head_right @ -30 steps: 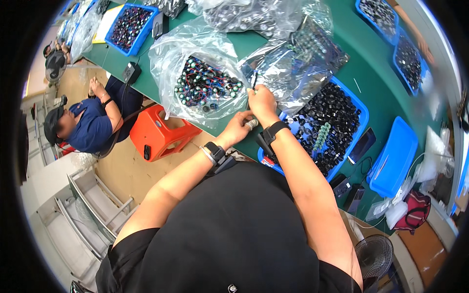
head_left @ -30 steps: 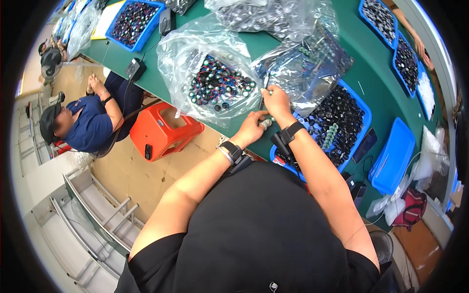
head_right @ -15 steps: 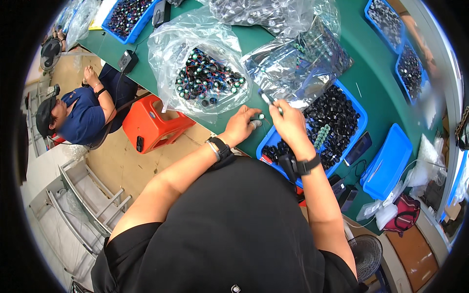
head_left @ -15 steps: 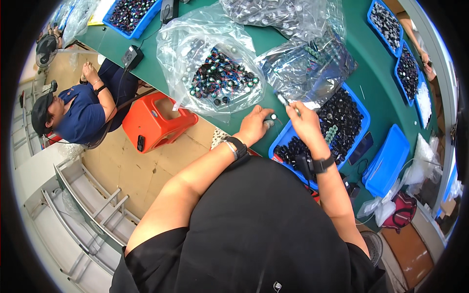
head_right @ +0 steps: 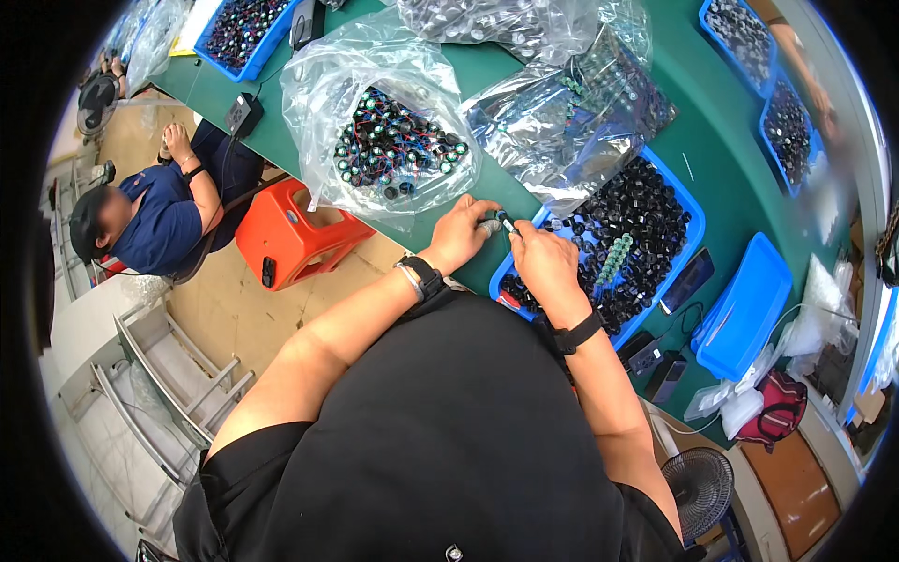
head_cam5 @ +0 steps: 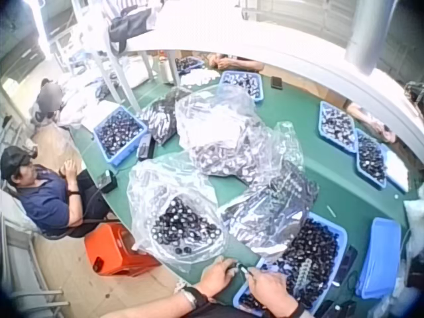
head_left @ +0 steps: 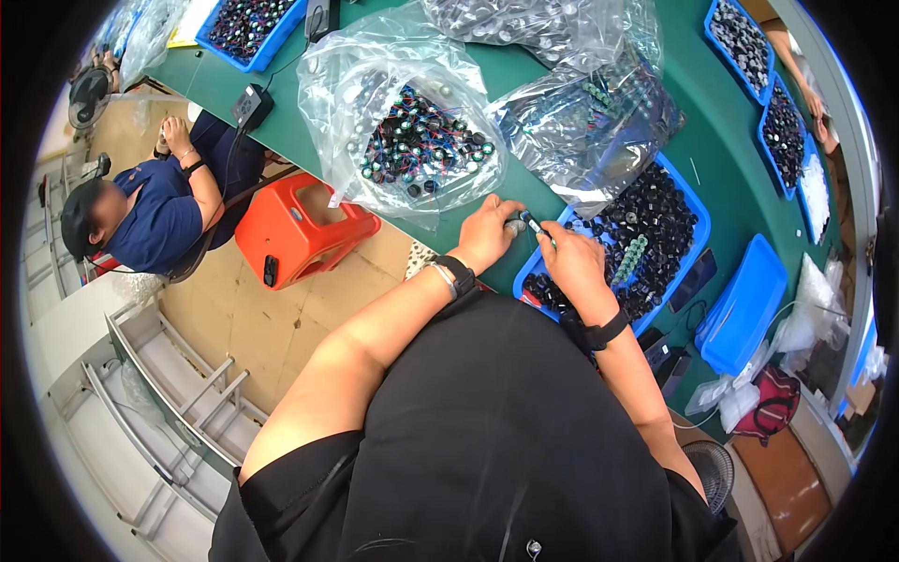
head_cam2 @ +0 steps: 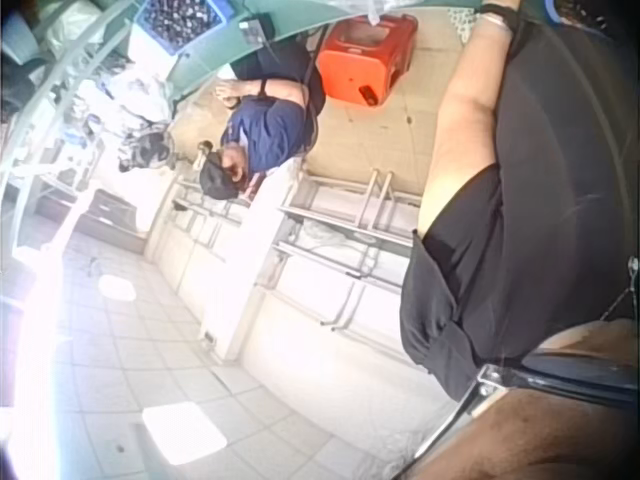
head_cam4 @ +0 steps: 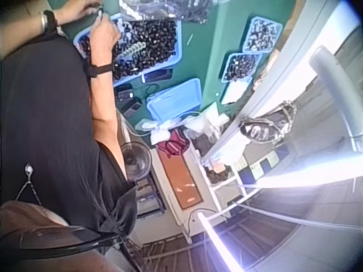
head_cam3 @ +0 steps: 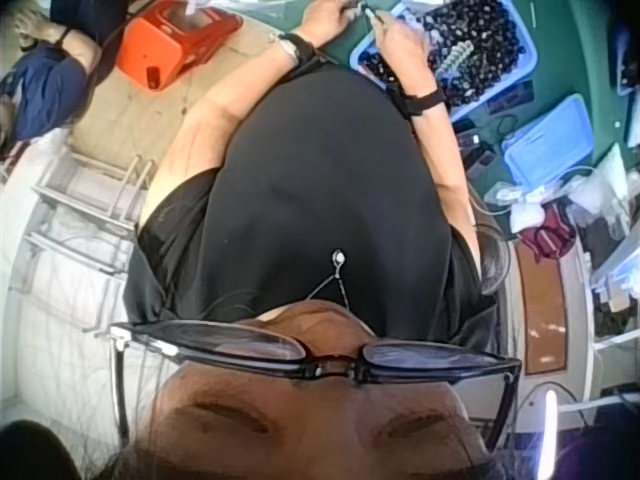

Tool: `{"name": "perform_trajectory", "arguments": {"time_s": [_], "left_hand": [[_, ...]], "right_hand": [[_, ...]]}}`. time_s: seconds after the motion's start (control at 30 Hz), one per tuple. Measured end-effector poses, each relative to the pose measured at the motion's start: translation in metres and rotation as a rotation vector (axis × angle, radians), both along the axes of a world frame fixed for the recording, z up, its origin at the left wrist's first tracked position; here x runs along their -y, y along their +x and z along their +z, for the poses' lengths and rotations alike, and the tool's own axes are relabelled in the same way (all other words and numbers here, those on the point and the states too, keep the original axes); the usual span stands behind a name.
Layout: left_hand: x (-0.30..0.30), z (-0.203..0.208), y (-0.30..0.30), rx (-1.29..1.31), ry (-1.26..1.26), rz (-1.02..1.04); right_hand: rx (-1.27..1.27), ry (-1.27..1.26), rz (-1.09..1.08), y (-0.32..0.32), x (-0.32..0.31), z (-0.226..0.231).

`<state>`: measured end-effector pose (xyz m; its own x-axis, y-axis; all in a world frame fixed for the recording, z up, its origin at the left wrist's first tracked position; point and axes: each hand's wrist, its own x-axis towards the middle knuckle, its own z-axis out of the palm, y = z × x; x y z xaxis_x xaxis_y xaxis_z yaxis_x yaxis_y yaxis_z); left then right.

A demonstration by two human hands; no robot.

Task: The person repeatedly picks up small cylindrical components from a blue tray and inserts them into a green circuit board held in their left hand. They continue this repetitive insertion process throughout the clip, occasionally adjusting their grip on the board or the components.

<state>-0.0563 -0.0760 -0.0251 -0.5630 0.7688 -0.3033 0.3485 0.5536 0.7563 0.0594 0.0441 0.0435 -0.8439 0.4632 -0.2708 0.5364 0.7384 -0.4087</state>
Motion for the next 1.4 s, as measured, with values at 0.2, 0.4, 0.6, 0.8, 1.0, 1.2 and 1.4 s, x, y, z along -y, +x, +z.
{"name": "perform_trajectory", "arguments": {"time_s": [0.2, 0.4, 0.6, 0.8, 1.0, 1.2, 1.4], "left_hand": [[-0.001, -0.002, 0.000, 0.006, -0.011, 0.005], [-0.001, 0.000, 0.001, 0.008, -0.019, 0.013], [-0.005, -0.002, 0.001, -0.028, -0.014, -0.004], [-0.004, -0.003, -0.003, 0.014, 0.007, 0.030], [0.002, 0.017, -0.018, 0.464, 0.213, 0.077], [0.000, 0.054, -0.021, 0.469, 0.268, 0.054], [-0.003, 0.074, -0.012, 0.340, 0.291, -0.036]], "right_hand": [[0.021, 0.032, -0.014, -0.002, 0.007, -0.006], [0.101, 0.062, 0.113, -0.016, 0.010, 0.000], [0.170, 0.134, 0.211, -0.021, 0.017, -0.003], [0.080, -0.082, -0.047, -0.017, -0.006, 0.000], [-0.050, -0.291, -0.406, -0.022, -0.021, -0.017], [-0.237, -0.474, -0.479, -0.015, -0.023, -0.023], [-0.236, -1.236, -0.579, -0.008, -0.021, 0.023]]}}
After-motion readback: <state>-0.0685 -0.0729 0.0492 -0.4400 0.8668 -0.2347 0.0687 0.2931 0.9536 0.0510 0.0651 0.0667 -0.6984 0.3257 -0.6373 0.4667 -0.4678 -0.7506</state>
